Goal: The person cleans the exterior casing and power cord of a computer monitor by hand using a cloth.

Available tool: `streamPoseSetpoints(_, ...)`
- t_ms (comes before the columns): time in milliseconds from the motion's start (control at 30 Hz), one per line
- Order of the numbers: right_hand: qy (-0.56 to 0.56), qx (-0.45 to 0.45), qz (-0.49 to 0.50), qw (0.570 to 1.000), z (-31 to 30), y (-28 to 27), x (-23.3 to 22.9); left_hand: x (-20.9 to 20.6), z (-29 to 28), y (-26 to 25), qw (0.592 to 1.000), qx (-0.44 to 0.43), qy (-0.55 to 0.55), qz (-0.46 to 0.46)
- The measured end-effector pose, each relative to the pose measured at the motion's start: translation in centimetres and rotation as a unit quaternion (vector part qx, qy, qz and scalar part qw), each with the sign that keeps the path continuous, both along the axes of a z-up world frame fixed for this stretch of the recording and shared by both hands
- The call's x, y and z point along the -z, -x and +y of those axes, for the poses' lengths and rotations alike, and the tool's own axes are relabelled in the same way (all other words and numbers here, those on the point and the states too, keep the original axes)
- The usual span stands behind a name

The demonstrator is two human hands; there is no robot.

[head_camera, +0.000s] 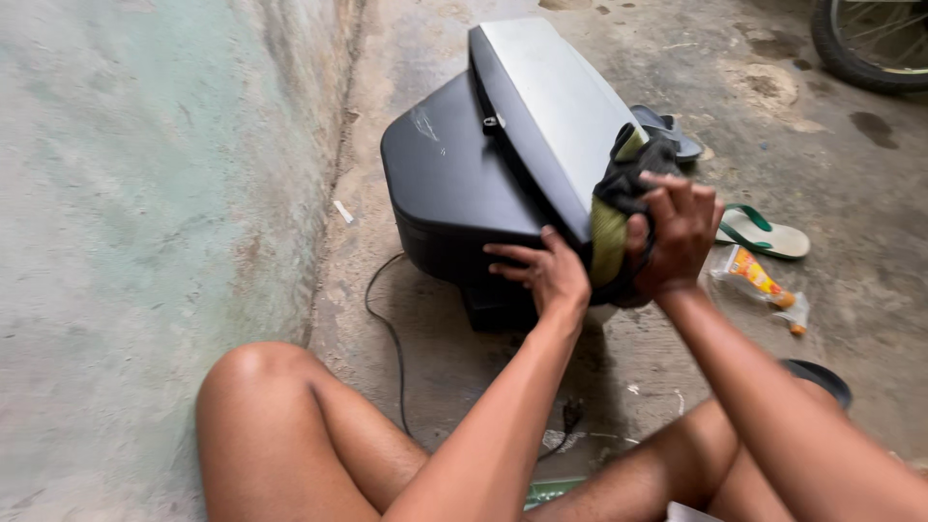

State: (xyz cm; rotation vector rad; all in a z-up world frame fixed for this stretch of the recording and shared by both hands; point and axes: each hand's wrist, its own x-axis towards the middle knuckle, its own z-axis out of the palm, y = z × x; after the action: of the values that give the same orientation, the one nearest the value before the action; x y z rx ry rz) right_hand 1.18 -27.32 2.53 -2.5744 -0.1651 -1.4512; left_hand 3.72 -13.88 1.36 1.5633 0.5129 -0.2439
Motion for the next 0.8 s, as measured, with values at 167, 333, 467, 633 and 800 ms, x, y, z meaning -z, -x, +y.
streamPoseSetpoints(167, -0.051, -0.026, 0.074, 0.996, -6.7, -1.9, -2.8, 2.6, -5.1, 1.7, 0.989, 0.115, -0.014, -0.087)
streamPoseSetpoints(333, -0.108, -0.027, 0.126, 0.986, -3.5, -0.9, -3.6, 11.1, -0.6, 0.0, 0.969, -0.043, -0.129, -0.205)
streamPoseSetpoints(467, -0.075, -0.015, 0.072, 0.994, 2.8, 0.5, -2.5, 16.1, 11.1, -4.5, 0.915, -0.072, -0.332, -0.216)
streamPoseSetpoints(633, -0.091, -0.147, 0.142, 0.975, 11.4, 2.0, 1.2, 16.4, 20.9, -6.5, 0.9, -0.035, -0.42, 0.113)
streamPoseSetpoints(800, -0.433, -0.073, 0.369, 0.819, 17.9, 1.7, 5.5, 21.2, 22.0, -7.6, 0.871, 0.05, -0.424, 0.244)
